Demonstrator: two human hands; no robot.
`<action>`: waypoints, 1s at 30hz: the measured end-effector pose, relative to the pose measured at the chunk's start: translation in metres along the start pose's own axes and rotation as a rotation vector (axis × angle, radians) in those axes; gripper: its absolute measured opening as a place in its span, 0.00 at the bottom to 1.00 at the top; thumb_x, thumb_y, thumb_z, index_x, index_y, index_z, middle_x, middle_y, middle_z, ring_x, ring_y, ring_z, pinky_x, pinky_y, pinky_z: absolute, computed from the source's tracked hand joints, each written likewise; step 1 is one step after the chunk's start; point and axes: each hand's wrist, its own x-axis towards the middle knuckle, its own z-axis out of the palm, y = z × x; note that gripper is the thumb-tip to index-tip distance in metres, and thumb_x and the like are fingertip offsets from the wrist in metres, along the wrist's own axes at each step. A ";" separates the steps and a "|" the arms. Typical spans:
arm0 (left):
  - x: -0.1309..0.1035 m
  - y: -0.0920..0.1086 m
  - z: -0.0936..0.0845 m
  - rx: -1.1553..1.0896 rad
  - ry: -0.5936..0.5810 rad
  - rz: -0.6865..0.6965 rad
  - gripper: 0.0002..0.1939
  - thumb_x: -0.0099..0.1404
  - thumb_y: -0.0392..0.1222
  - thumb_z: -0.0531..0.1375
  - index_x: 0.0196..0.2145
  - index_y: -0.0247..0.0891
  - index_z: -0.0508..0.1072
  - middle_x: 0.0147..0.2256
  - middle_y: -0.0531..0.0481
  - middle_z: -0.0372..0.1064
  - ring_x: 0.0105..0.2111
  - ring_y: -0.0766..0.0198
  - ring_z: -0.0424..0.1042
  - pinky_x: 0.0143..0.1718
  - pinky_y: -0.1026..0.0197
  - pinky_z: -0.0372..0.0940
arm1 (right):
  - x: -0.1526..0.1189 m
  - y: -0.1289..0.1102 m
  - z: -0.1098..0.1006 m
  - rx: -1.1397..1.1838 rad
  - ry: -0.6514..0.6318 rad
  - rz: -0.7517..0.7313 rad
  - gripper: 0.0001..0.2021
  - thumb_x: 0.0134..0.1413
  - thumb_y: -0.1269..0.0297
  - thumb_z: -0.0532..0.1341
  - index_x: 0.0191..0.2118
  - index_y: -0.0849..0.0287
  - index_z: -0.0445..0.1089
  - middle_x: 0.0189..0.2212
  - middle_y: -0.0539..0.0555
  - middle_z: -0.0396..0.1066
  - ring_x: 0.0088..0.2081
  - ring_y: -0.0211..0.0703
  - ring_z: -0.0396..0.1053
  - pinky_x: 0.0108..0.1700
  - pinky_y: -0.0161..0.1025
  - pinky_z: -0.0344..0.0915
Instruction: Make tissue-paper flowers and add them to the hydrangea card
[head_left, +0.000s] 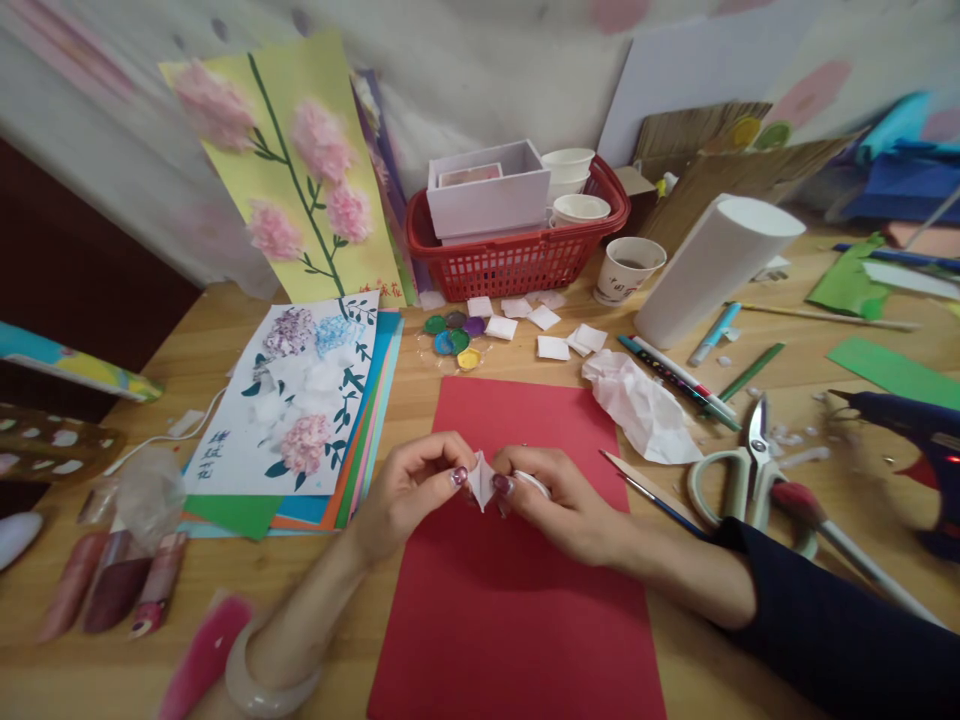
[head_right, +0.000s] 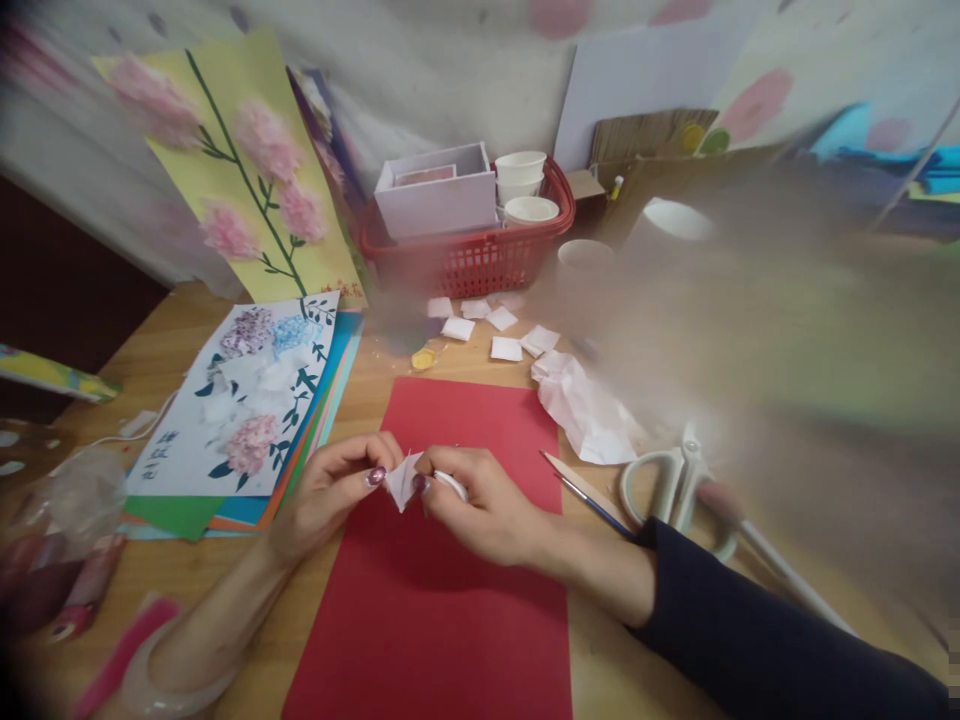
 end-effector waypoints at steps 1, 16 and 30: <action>0.000 -0.001 -0.001 -0.030 0.023 0.000 0.09 0.64 0.40 0.58 0.27 0.36 0.69 0.27 0.51 0.66 0.30 0.65 0.66 0.34 0.62 0.60 | 0.000 0.000 0.000 -0.003 0.010 0.010 0.12 0.63 0.63 0.52 0.28 0.59 0.63 0.23 0.49 0.64 0.25 0.35 0.58 0.30 0.33 0.57; 0.003 -0.002 0.006 -0.123 0.152 -0.156 0.17 0.56 0.48 0.67 0.34 0.38 0.65 0.31 0.53 0.65 0.28 0.67 0.67 0.28 0.64 0.65 | -0.001 0.005 0.003 0.040 0.105 -0.006 0.14 0.64 0.58 0.51 0.28 0.59 0.62 0.22 0.47 0.60 0.23 0.34 0.54 0.27 0.32 0.54; 0.008 -0.001 0.007 0.130 0.374 -0.103 0.11 0.62 0.47 0.61 0.28 0.36 0.70 0.24 0.54 0.69 0.25 0.67 0.69 0.29 0.65 0.66 | -0.001 0.004 0.003 -0.036 0.167 0.029 0.16 0.63 0.55 0.53 0.26 0.59 0.62 0.20 0.47 0.59 0.23 0.35 0.53 0.27 0.32 0.53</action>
